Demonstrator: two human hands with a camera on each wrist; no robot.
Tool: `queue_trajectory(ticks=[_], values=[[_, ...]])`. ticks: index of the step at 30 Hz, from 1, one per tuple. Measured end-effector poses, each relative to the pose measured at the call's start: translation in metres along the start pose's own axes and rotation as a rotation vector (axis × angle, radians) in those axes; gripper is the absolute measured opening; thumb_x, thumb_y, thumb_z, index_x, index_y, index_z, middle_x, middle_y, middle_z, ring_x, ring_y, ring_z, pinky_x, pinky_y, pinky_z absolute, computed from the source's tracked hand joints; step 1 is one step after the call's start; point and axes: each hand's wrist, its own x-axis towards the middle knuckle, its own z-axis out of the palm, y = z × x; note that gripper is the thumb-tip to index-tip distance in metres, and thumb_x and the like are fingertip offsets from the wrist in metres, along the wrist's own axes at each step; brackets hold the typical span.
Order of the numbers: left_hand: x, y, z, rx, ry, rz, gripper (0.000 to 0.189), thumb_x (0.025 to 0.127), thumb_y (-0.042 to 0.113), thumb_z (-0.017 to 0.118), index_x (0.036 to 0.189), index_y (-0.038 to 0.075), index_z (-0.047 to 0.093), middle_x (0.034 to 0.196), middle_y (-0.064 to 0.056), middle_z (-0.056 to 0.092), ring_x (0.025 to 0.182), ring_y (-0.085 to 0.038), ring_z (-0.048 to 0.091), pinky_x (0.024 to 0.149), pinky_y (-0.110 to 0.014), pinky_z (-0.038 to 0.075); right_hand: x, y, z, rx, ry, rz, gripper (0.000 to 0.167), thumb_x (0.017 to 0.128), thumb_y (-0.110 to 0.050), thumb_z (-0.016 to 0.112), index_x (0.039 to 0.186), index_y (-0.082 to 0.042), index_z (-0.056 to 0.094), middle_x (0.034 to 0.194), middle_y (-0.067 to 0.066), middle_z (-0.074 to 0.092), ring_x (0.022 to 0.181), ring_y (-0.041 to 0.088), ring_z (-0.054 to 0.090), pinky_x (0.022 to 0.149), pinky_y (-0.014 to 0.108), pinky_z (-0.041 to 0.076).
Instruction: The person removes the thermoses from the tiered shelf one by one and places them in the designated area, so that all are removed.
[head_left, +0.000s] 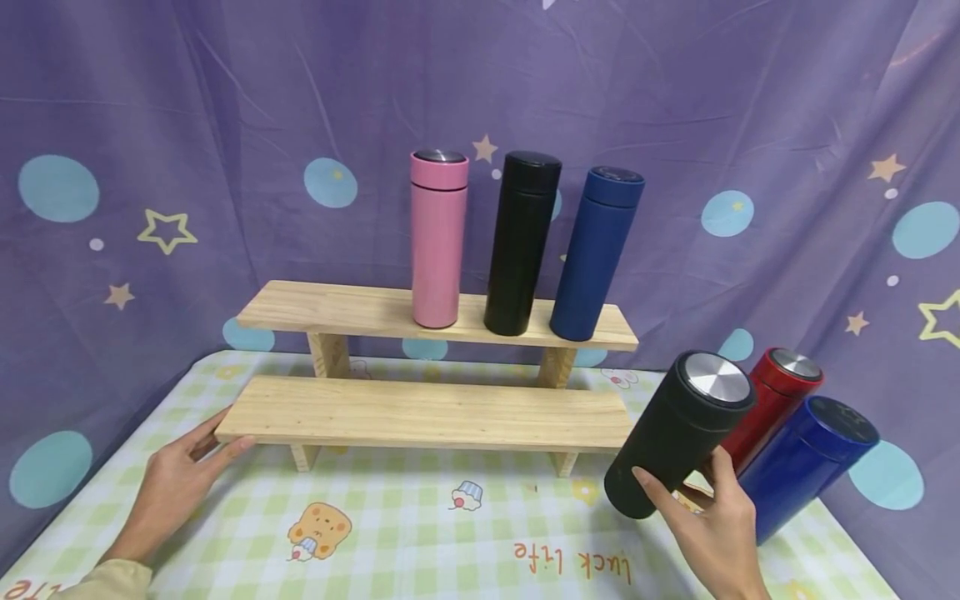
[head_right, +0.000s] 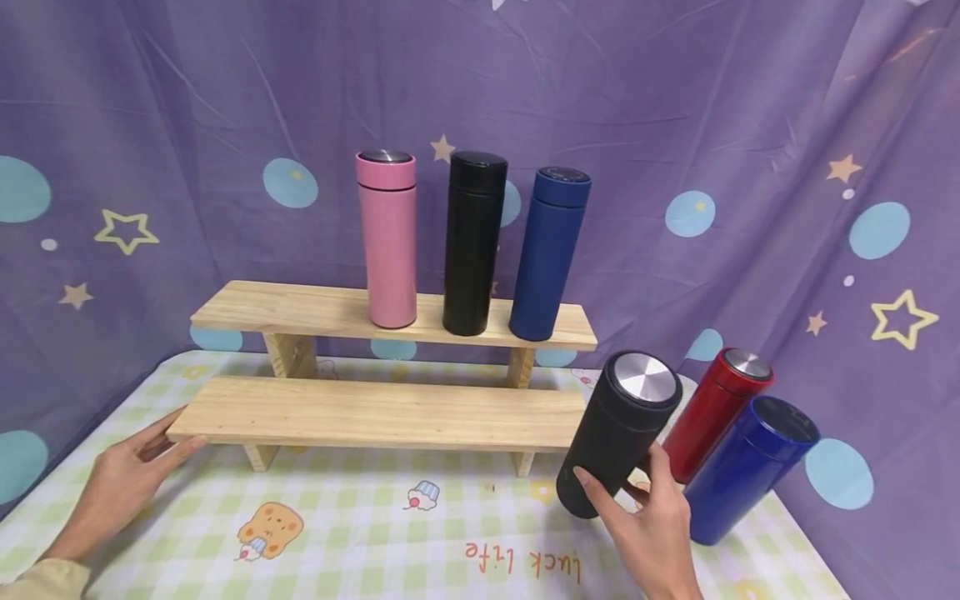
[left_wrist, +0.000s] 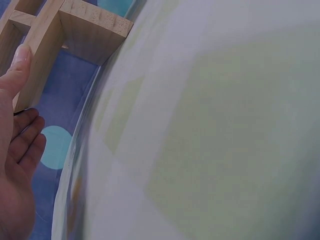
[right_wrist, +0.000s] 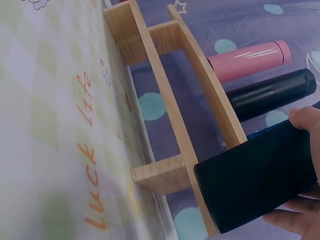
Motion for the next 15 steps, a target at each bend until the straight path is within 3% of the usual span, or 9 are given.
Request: queue_trajectory(ticks=[7, 15], values=[[0.000, 0.001, 0.000, 0.001, 0.003, 0.013, 0.082, 0.101, 0.044, 0.069, 0.160, -0.001, 0.034, 0.140, -0.035, 0.051, 0.128, -0.062, 0.046, 0.095, -0.073, 0.044, 0.006, -0.002, 0.007, 0.033, -0.012, -0.101, 0.066, 0.069, 0.006, 0.093, 0.126, 0.000, 0.061, 0.101, -0.010, 0.066, 0.093, -0.008, 0.064, 0.072, 0.008, 0.055], [-0.001, 0.001, 0.000, 0.023, 0.019, 0.032, 0.080, 0.101, 0.043, 0.070, 0.158, -0.002, 0.036, 0.138, -0.035, 0.053, 0.126, -0.061, 0.049, 0.095, -0.071, 0.044, 0.014, -0.008, 0.016, 0.060, -0.037, -0.151, 0.066, 0.068, 0.008, 0.093, 0.126, 0.003, 0.060, 0.104, -0.003, 0.069, 0.095, -0.005, 0.065, 0.072, 0.011, 0.058]])
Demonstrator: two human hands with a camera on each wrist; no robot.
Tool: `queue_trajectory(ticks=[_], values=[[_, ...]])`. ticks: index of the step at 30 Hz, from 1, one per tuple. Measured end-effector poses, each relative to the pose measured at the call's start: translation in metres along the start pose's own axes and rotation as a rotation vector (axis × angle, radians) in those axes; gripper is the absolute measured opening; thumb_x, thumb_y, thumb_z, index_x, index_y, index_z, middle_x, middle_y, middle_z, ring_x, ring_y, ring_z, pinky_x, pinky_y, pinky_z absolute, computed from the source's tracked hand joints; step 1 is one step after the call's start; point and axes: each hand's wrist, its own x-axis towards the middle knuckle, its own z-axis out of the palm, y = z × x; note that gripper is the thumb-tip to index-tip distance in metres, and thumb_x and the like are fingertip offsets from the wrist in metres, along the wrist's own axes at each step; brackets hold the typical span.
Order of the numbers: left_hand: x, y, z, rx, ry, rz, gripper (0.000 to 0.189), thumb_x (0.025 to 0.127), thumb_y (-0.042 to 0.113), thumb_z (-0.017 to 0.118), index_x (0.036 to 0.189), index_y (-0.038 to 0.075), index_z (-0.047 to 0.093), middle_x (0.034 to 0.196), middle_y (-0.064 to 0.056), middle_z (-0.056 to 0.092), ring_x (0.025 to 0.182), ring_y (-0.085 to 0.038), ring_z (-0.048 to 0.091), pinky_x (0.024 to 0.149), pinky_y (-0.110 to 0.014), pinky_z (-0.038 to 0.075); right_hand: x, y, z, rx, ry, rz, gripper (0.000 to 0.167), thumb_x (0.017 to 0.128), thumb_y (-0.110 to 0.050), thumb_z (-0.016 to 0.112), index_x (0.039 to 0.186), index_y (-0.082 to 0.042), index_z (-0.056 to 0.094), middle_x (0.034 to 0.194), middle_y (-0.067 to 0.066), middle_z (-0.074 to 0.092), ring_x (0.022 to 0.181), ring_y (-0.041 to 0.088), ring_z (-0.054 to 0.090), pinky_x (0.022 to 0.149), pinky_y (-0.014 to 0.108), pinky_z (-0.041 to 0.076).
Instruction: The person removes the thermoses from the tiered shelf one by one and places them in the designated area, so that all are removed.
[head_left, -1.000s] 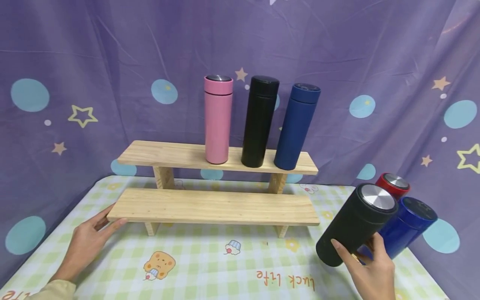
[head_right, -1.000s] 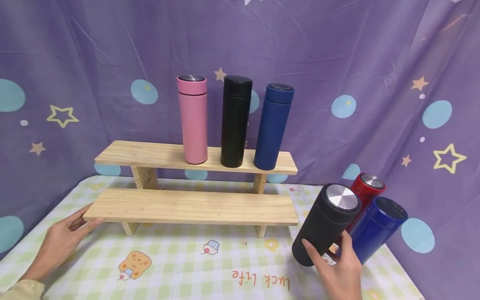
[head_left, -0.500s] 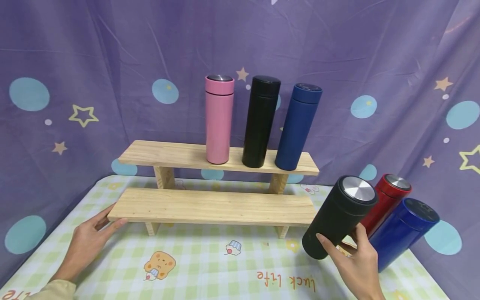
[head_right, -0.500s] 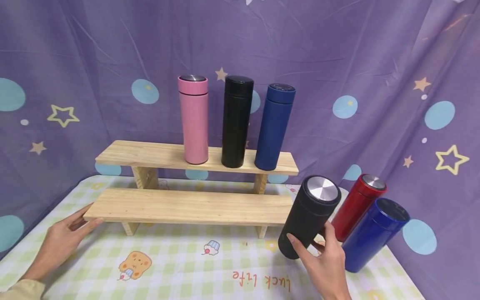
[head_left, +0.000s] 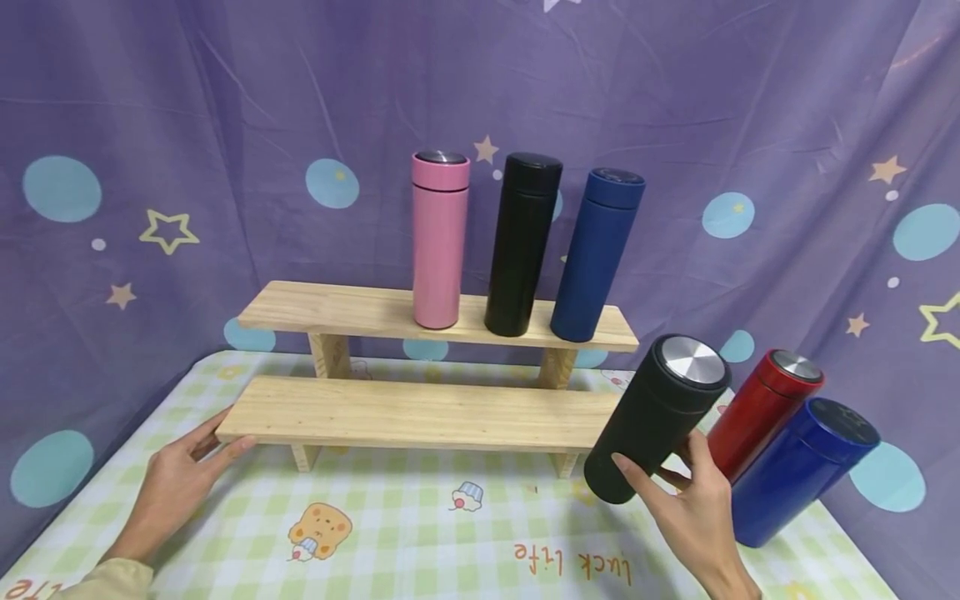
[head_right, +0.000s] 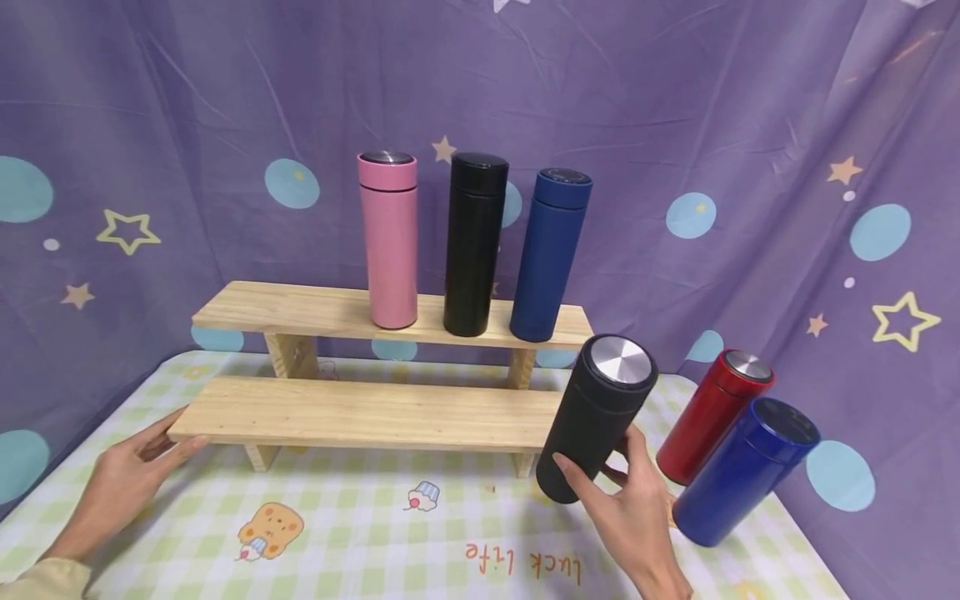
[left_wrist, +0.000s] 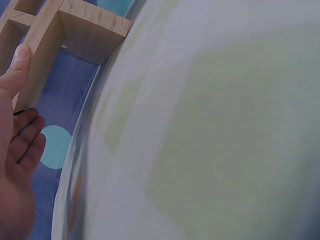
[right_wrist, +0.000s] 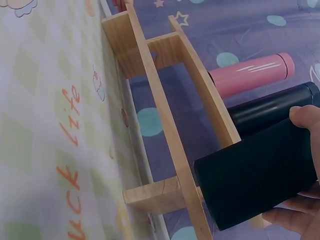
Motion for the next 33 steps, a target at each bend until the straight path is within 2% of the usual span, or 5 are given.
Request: queue_trajectory(ticks=[5, 17, 26, 33], values=[[0.001, -0.001, 0.000, -0.020, -0.017, -0.014, 0.081, 0.101, 0.044, 0.069, 0.160, 0.000, 0.034, 0.140, -0.034, 0.051, 0.128, -0.062, 0.047, 0.095, -0.074, 0.043, 0.006, -0.004, 0.006, 0.042, -0.030, -0.026, 0.067, 0.070, 0.009, 0.092, 0.129, 0.002, 0.059, 0.107, 0.000, 0.069, 0.097, -0.003, 0.066, 0.073, 0.012, 0.058], [0.000, 0.000, 0.001, -0.009, -0.008, -0.016, 0.081, 0.101, 0.045, 0.069, 0.159, 0.000, 0.035, 0.139, -0.035, 0.052, 0.127, -0.062, 0.047, 0.094, -0.074, 0.044, 0.017, -0.014, 0.029, 0.174, -0.101, -0.162, 0.069, 0.073, 0.009, 0.091, 0.134, -0.001, 0.059, 0.113, 0.006, 0.070, 0.104, 0.004, 0.067, 0.073, 0.019, 0.061], [0.000, 0.000, -0.001, -0.008, -0.038, -0.031, 0.083, 0.101, 0.047, 0.067, 0.160, 0.000, 0.033, 0.141, -0.038, 0.049, 0.128, -0.063, 0.045, 0.094, -0.075, 0.044, 0.021, -0.022, 0.051, 0.273, -0.133, -0.198, 0.070, 0.074, 0.010, 0.089, 0.134, -0.003, 0.058, 0.114, 0.005, 0.069, 0.107, 0.009, 0.067, 0.074, 0.027, 0.064], [0.000, -0.001, -0.001, -0.010, -0.035, -0.034, 0.082, 0.101, 0.047, 0.067, 0.161, 0.001, 0.032, 0.142, -0.036, 0.049, 0.129, -0.063, 0.045, 0.094, -0.075, 0.044, 0.025, -0.028, 0.069, 0.317, -0.159, -0.161, 0.065, 0.078, 0.004, 0.089, 0.134, -0.007, 0.059, 0.116, 0.000, 0.069, 0.108, 0.015, 0.068, 0.073, 0.034, 0.065]])
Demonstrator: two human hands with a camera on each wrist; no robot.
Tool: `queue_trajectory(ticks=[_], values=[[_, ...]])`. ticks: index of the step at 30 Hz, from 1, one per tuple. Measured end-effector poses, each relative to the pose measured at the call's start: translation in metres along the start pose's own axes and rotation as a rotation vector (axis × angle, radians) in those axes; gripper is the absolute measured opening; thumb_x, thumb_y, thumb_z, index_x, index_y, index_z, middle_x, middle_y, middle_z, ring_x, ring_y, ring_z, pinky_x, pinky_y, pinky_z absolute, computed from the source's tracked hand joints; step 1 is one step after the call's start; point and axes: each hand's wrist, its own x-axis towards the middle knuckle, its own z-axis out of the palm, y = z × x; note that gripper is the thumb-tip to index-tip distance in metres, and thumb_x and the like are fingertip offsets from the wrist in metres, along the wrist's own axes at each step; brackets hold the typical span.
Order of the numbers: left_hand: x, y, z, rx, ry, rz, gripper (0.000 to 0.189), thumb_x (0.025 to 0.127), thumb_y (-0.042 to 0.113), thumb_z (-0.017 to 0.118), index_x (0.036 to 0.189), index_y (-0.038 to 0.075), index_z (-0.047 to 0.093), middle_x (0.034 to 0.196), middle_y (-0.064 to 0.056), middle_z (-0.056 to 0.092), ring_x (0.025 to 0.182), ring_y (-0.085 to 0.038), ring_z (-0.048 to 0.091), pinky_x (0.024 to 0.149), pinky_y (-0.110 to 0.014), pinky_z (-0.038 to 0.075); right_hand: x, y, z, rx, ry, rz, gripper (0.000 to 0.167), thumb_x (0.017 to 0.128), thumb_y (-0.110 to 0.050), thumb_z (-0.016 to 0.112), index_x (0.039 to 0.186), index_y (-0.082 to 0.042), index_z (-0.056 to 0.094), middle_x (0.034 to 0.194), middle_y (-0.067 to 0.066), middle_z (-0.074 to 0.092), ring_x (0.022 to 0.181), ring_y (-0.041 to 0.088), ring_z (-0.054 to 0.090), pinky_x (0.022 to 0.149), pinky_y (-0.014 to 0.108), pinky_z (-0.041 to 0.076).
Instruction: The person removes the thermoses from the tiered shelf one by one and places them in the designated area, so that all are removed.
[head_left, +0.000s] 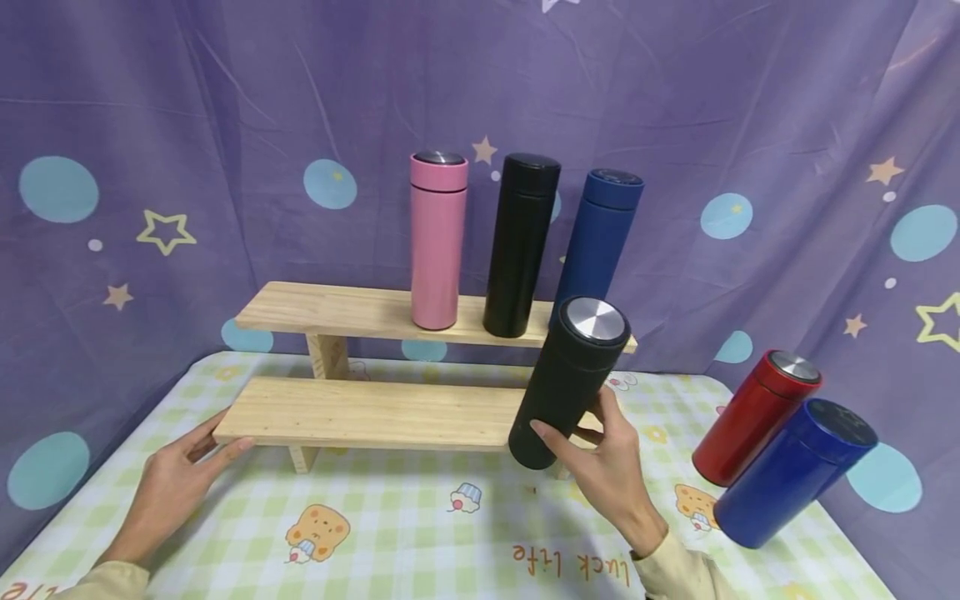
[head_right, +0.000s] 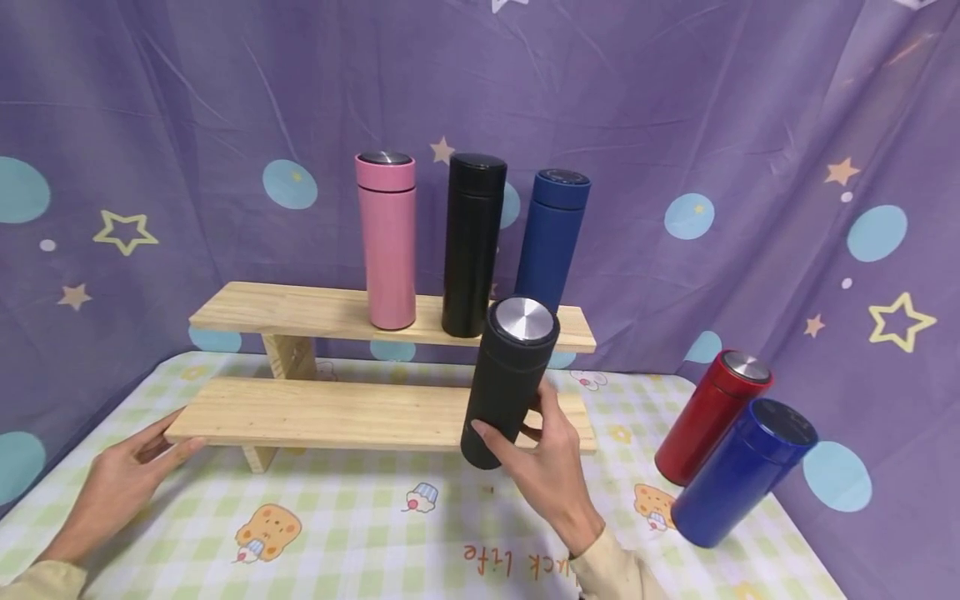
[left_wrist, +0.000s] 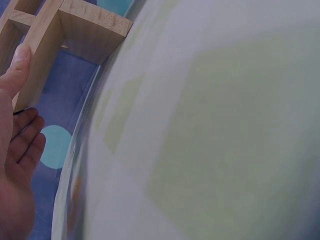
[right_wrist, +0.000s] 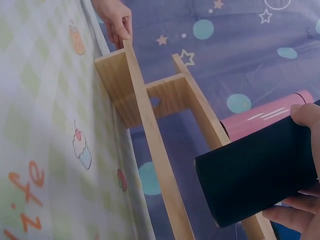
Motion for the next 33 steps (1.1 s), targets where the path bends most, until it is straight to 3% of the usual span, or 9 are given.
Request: queue_trajectory(ticks=[15, 33], values=[[0.002, 0.000, -0.001, 0.004, 0.008, 0.017, 0.082, 0.101, 0.045, 0.069, 0.160, 0.000, 0.033, 0.140, -0.036, 0.050, 0.128, -0.063, 0.045, 0.094, -0.076, 0.043, 0.017, -0.003, 0.038, 0.093, -0.083, -0.005, 0.068, 0.082, -0.005, 0.089, 0.142, -0.011, 0.056, 0.120, 0.004, 0.069, 0.108, 0.024, 0.069, 0.074, 0.037, 0.066], [0.001, -0.001, 0.000, 0.011, 0.016, 0.012, 0.081, 0.101, 0.044, 0.069, 0.160, 0.001, 0.035, 0.140, -0.036, 0.050, 0.128, -0.063, 0.044, 0.094, -0.077, 0.041, 0.028, -0.004, 0.075, 0.147, -0.168, 0.074, 0.069, 0.086, -0.014, 0.088, 0.145, -0.011, 0.053, 0.125, 0.005, 0.065, 0.108, 0.020, 0.067, 0.079, 0.036, 0.065]])
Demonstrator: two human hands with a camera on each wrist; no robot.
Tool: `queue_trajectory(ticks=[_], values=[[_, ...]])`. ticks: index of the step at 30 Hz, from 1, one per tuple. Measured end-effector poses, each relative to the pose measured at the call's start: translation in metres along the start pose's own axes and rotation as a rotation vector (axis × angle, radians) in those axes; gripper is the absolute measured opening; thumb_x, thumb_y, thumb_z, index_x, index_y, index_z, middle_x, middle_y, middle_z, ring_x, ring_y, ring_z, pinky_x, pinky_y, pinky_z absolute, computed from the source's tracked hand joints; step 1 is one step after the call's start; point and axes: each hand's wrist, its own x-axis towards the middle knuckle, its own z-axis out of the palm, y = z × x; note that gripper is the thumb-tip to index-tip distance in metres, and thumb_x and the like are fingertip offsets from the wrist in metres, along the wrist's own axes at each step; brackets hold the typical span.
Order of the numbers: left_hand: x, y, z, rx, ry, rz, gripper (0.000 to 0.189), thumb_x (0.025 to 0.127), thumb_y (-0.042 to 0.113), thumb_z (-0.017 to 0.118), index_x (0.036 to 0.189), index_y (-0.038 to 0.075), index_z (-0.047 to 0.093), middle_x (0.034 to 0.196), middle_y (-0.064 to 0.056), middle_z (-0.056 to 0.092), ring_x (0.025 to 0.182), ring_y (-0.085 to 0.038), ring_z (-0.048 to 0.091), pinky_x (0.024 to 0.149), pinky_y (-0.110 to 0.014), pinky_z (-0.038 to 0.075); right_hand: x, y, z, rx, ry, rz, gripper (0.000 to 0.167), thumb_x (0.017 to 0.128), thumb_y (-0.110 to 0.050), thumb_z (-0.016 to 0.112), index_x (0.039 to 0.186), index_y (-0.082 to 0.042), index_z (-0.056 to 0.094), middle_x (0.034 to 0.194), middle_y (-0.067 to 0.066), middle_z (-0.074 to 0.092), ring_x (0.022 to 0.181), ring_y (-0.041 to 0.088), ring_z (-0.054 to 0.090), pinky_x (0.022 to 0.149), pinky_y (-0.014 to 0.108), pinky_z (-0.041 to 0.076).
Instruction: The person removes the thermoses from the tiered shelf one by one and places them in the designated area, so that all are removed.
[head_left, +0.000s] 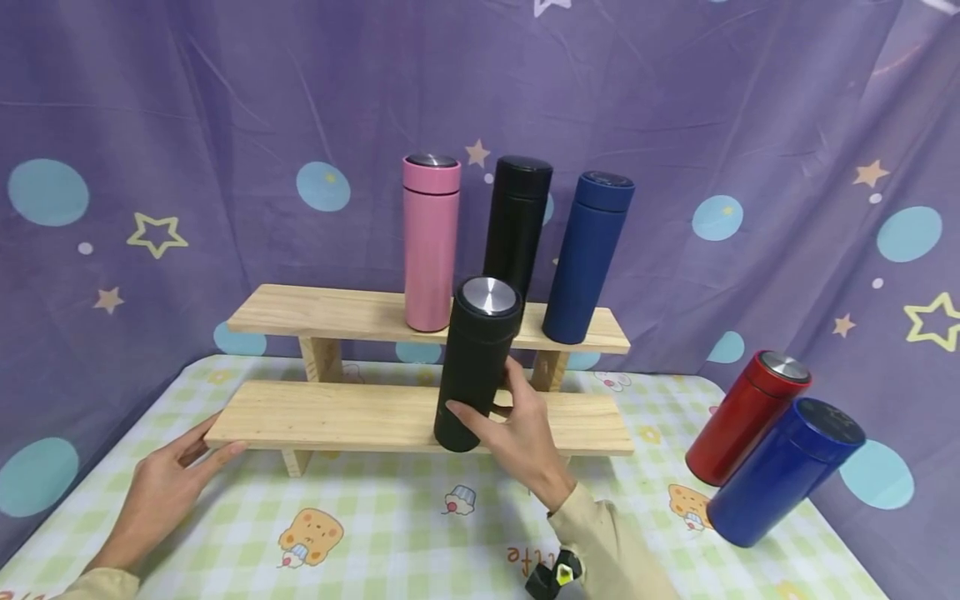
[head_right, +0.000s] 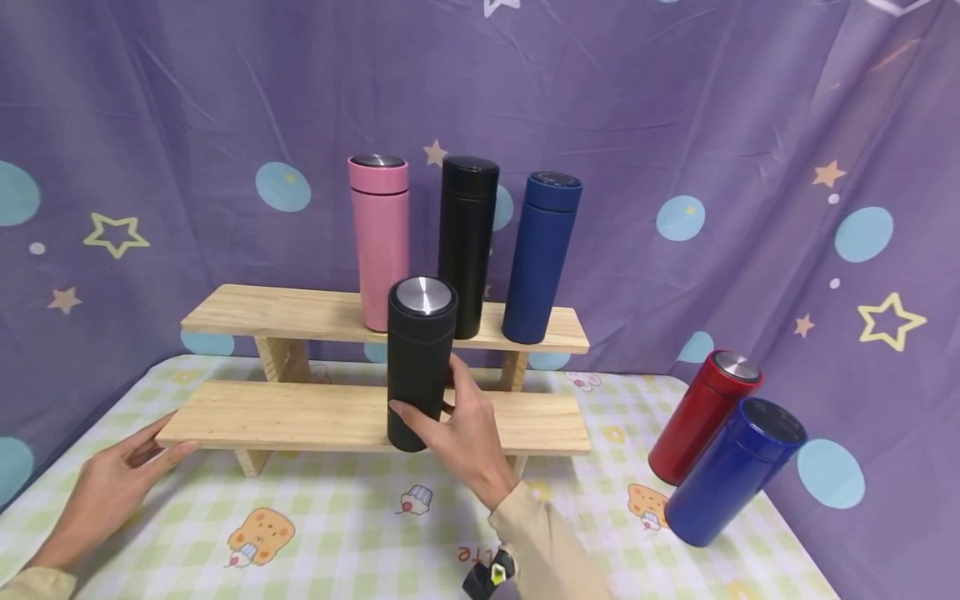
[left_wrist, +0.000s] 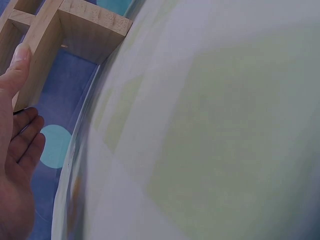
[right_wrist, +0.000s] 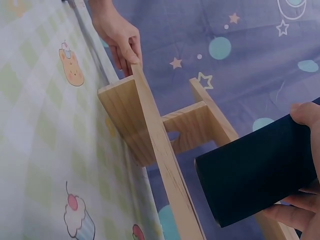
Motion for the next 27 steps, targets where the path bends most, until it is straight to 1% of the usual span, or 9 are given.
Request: queue_trajectory(ticks=[6, 11, 16, 19, 24, 27], values=[[0.001, -0.001, -0.001, -0.001, -0.019, -0.004, 0.082, 0.102, 0.044, 0.068, 0.160, 0.000, 0.033, 0.141, -0.037, 0.047, 0.129, -0.064, 0.043, 0.093, -0.077, 0.042, 0.005, 0.001, 0.009, 0.008, -0.017, 0.014, 0.067, 0.086, -0.016, 0.088, 0.143, -0.012, 0.054, 0.124, 0.003, 0.065, 0.107, 0.018, 0.066, 0.080, 0.038, 0.065], [0.001, -0.001, -0.001, 0.002, -0.016, -0.008, 0.081, 0.101, 0.045, 0.068, 0.160, 0.001, 0.033, 0.140, -0.037, 0.048, 0.128, -0.065, 0.042, 0.094, -0.079, 0.041, 0.009, 0.001, 0.017, 0.011, -0.031, 0.005, 0.067, 0.087, -0.018, 0.087, 0.144, -0.011, 0.054, 0.124, 0.005, 0.066, 0.107, 0.019, 0.067, 0.081, 0.039, 0.064], [0.001, -0.001, -0.002, -0.002, -0.009, -0.013, 0.080, 0.102, 0.044, 0.068, 0.161, 0.003, 0.033, 0.141, -0.035, 0.049, 0.129, -0.065, 0.042, 0.095, -0.079, 0.039, 0.013, 0.000, 0.024, -0.005, -0.044, 0.000, 0.068, 0.087, -0.020, 0.087, 0.145, -0.011, 0.052, 0.124, 0.005, 0.067, 0.108, 0.018, 0.067, 0.082, 0.036, 0.064], [0.002, -0.001, -0.002, -0.005, -0.007, -0.015, 0.081, 0.102, 0.044, 0.068, 0.161, 0.003, 0.032, 0.141, -0.034, 0.049, 0.129, -0.064, 0.042, 0.096, -0.078, 0.039, 0.015, 0.000, 0.028, 0.004, -0.055, 0.005, 0.069, 0.088, -0.022, 0.087, 0.146, -0.012, 0.051, 0.126, 0.005, 0.066, 0.110, 0.017, 0.067, 0.084, 0.036, 0.064], [0.002, -0.001, -0.002, -0.003, -0.019, -0.024, 0.081, 0.102, 0.045, 0.067, 0.161, 0.002, 0.031, 0.142, -0.035, 0.047, 0.129, -0.064, 0.042, 0.094, -0.078, 0.040, 0.016, 0.001, 0.034, 0.013, -0.074, 0.020, 0.070, 0.089, -0.026, 0.086, 0.148, -0.013, 0.050, 0.127, 0.004, 0.065, 0.111, 0.017, 0.066, 0.086, 0.037, 0.063], [0.002, -0.001, -0.002, -0.003, -0.026, -0.028, 0.081, 0.102, 0.045, 0.067, 0.161, 0.002, 0.031, 0.142, -0.035, 0.046, 0.130, -0.065, 0.041, 0.094, -0.078, 0.040, 0.018, 0.001, 0.038, 0.005, -0.084, 0.024, 0.072, 0.090, -0.028, 0.085, 0.150, -0.013, 0.048, 0.128, 0.005, 0.065, 0.112, 0.018, 0.067, 0.086, 0.035, 0.063]])
